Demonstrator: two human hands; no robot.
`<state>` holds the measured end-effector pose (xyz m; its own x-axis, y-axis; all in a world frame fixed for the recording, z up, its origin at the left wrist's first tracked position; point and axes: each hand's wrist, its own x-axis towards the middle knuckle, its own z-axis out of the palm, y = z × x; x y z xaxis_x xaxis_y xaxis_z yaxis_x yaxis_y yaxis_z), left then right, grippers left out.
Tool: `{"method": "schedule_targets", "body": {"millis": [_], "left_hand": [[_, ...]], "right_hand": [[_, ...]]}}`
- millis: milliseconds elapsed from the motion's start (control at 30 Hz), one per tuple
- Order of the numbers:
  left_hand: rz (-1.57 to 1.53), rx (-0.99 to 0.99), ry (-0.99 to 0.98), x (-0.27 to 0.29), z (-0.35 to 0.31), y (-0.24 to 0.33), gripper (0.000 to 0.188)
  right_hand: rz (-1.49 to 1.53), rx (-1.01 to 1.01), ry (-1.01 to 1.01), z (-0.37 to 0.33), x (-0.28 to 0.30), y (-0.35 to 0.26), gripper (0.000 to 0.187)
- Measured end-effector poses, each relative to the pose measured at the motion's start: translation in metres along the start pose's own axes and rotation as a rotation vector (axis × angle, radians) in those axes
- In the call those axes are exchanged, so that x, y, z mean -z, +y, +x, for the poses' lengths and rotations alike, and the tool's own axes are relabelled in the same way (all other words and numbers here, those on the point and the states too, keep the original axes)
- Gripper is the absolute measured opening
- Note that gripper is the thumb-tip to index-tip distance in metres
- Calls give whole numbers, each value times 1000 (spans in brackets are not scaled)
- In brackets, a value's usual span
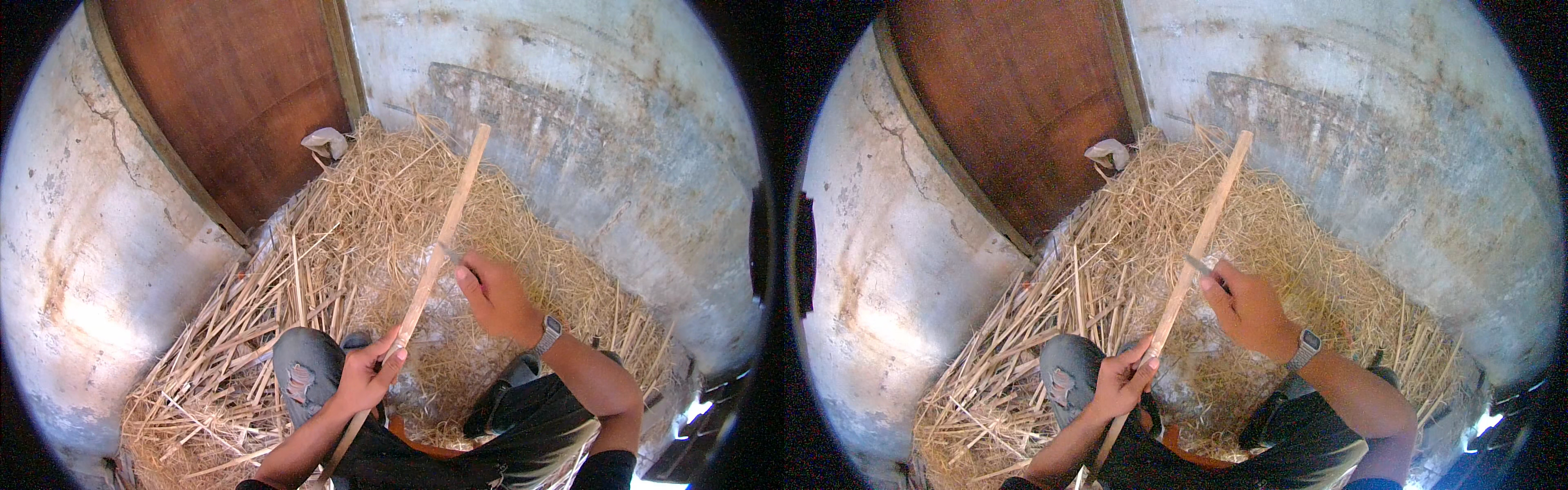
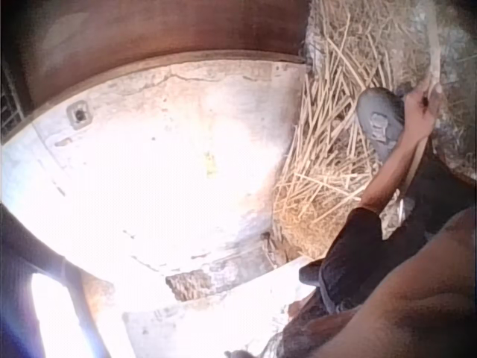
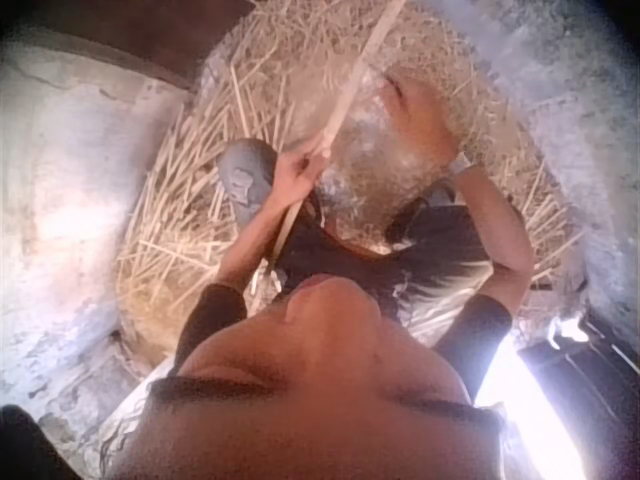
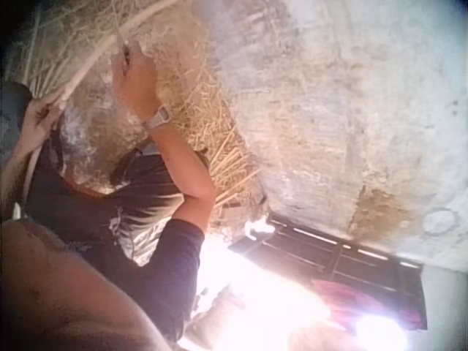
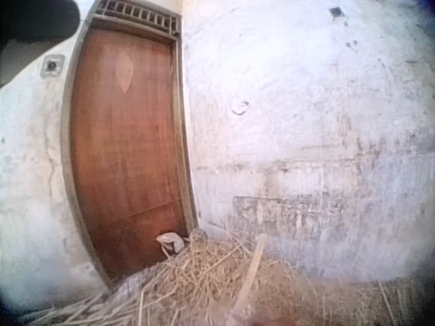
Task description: The person sharpens a bamboo stick using a small hand knife while seated and then uses a machete to further shape the end of the stick while sitting on the floor.
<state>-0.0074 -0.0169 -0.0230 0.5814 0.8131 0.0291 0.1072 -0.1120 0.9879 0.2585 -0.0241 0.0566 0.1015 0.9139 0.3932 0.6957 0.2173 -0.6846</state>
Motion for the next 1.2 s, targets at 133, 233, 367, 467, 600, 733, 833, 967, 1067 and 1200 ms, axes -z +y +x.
{"method": "schedule_targets", "body": {"millis": [133, 233, 367, 467, 600, 733, 833, 967, 1067, 1200], "left_hand": [[-15, -9, -3, -1, 1, 1, 49], [14, -38, -10, 0, 2, 3, 49], [1, 2, 34, 1, 1, 7, 45], [-8, -17, 44, 1, 0, 3, 44], [-39, 7, 39, 2, 0, 8, 44], [-7, -22, 12, 0, 0, 5, 45], [-3, -65, -14, 3, -1, -1, 48], [-10, -174, -37, -2, 1, 1, 54], [-44, -121, -54, -3, 1, 3, 55], [-97, -227, -18, -1, -1, -11, 53]], "right_hand": [[-110, -1, -162, -8, -14, 5, 37], [-134, -21, -211, -10, -25, 7, 38], [-105, -35, -253, -11, -25, 1, 39], [-102, -15, -231, -10, -24, -1, 38], [-160, 42, -70, -2, -21, 4, 32], [-51, 61, 171, 10, -15, 13, 21], [-119, -14, 275, 21, -1, 14, 16], [-98, -18, 421, 33, 7, 37, 15], [27, -70, 388, 35, 14, 47, 15], [-92, -51, 267, 23, 1, 42, 11]]}}
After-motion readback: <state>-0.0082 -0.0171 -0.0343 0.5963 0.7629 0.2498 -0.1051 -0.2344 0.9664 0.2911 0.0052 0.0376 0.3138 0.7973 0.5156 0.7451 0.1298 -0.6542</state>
